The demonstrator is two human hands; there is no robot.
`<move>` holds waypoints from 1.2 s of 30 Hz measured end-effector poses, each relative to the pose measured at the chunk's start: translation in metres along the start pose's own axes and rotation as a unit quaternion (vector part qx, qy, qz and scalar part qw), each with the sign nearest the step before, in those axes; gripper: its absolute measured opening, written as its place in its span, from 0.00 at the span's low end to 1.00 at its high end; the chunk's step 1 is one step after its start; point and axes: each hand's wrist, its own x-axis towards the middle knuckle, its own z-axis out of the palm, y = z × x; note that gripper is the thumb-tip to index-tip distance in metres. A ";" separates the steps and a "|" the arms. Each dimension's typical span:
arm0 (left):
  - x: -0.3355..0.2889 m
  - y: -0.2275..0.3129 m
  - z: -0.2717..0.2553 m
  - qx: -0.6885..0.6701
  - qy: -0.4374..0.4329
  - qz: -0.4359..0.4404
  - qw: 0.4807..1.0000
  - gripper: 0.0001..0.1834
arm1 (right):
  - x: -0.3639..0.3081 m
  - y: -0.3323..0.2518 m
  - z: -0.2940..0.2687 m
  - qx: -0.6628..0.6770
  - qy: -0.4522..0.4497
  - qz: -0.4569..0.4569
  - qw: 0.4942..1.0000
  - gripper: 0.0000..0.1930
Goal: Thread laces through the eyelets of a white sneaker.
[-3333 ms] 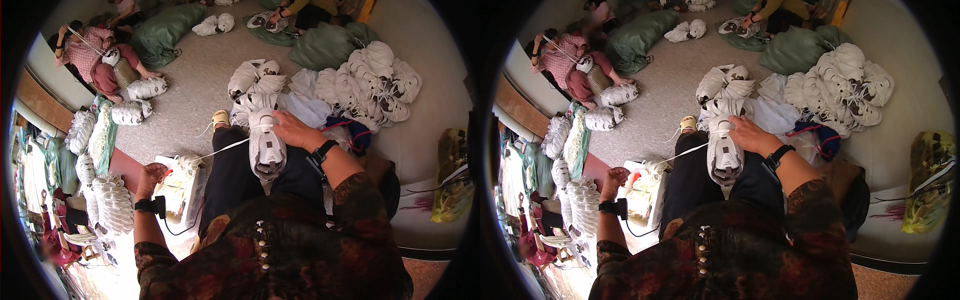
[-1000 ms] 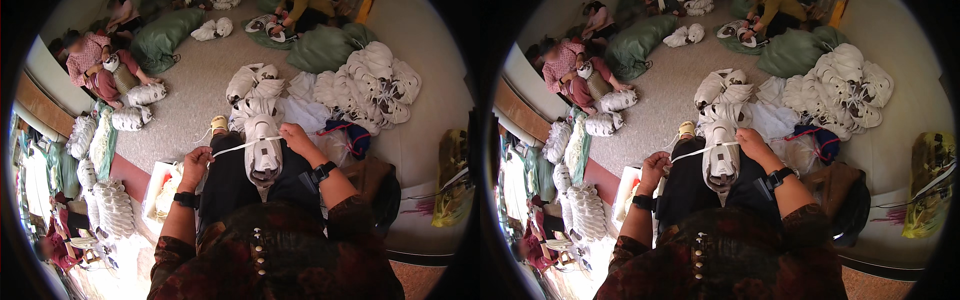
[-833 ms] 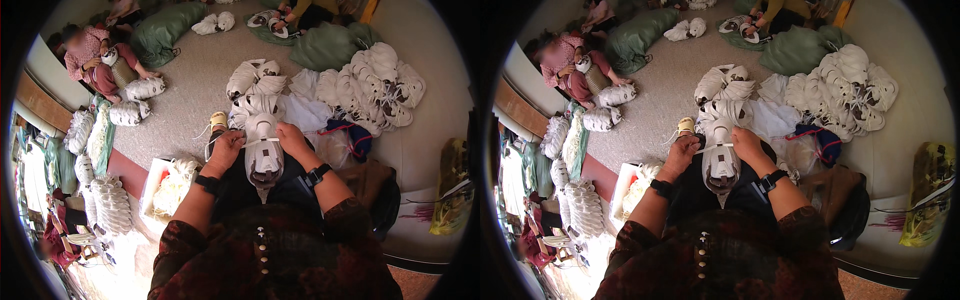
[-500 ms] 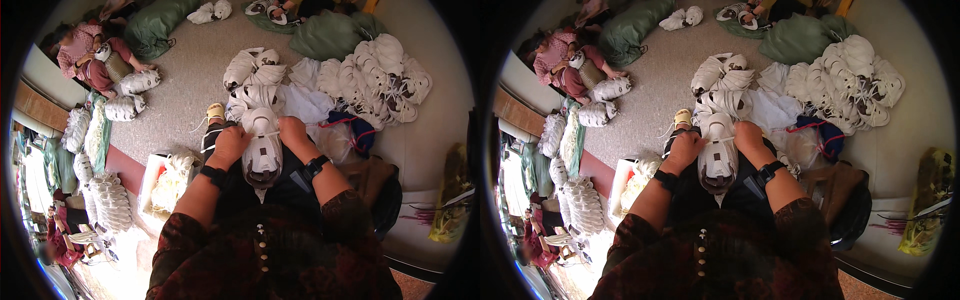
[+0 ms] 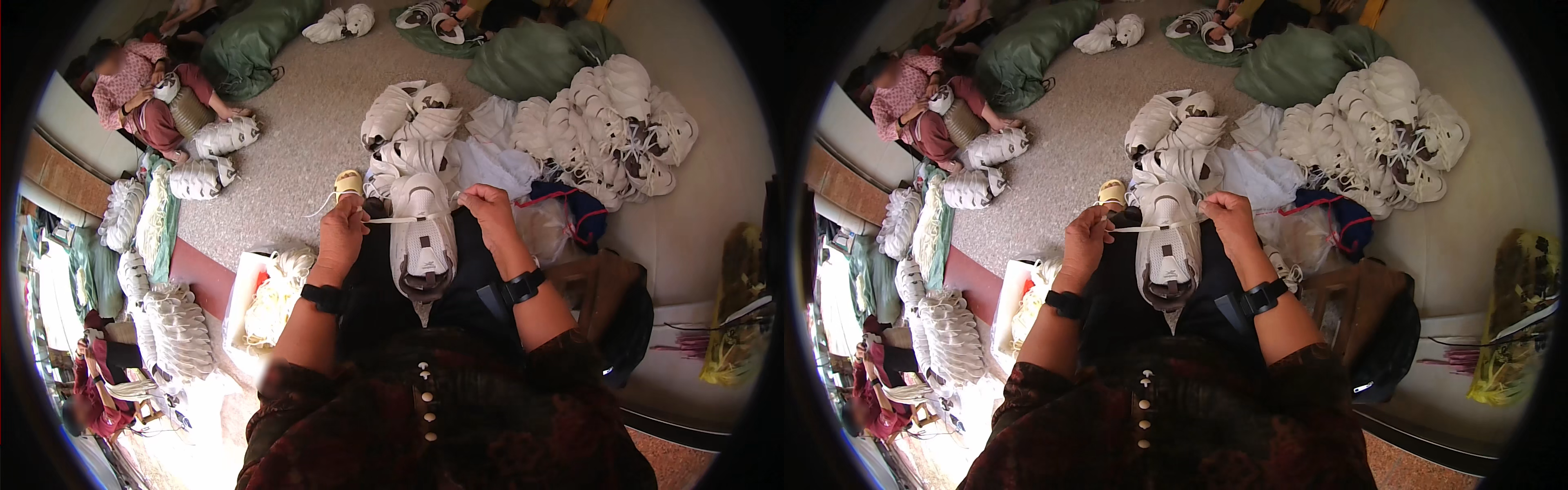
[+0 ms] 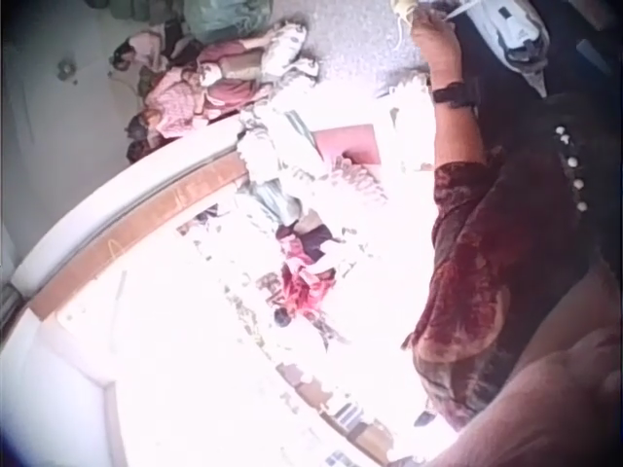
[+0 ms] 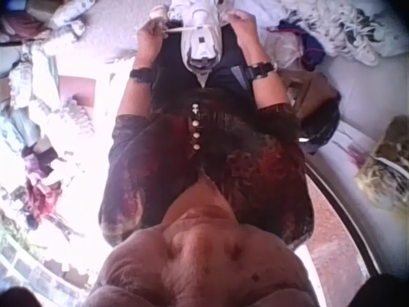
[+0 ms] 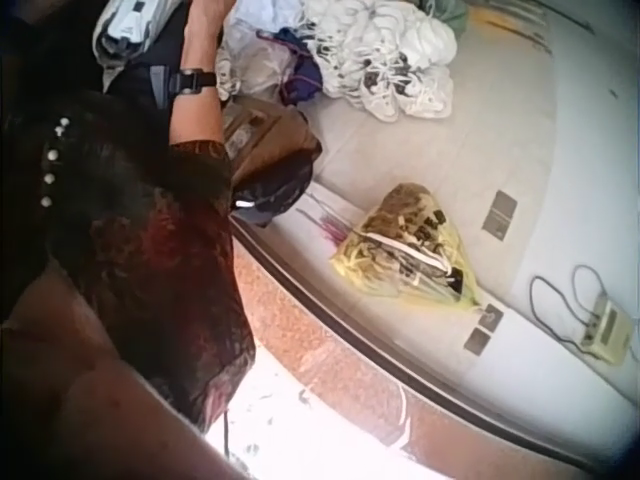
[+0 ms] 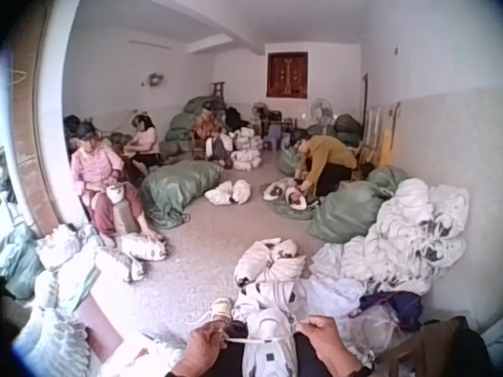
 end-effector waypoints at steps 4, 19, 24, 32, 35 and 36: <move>-0.016 0.011 -0.007 -0.158 0.008 -0.130 0.979 0.03 | -0.011 0.004 0.006 0.117 -0.045 0.091 0.988 0.05; -0.029 0.009 -0.001 -0.340 -0.134 -0.193 0.911 0.11 | -0.003 0.012 0.015 0.039 -0.068 0.114 0.990 0.05; -0.029 0.012 0.004 -0.358 -0.142 -0.198 0.902 0.10 | -0.001 0.017 0.022 0.017 -0.060 0.068 0.996 0.06; -0.029 0.011 0.005 -0.305 -0.152 -0.179 0.923 0.10 | 0.005 0.033 0.026 -0.305 -0.025 -0.186 0.934 0.06; -0.030 0.013 0.006 -0.291 -0.154 -0.179 0.927 0.09 | 0.002 0.031 0.028 -0.368 -0.005 -0.206 0.907 0.06; -0.031 0.012 0.006 -0.288 -0.153 -0.175 0.929 0.10 | 0.003 0.031 0.027 -0.341 -0.027 -0.172 0.924 0.06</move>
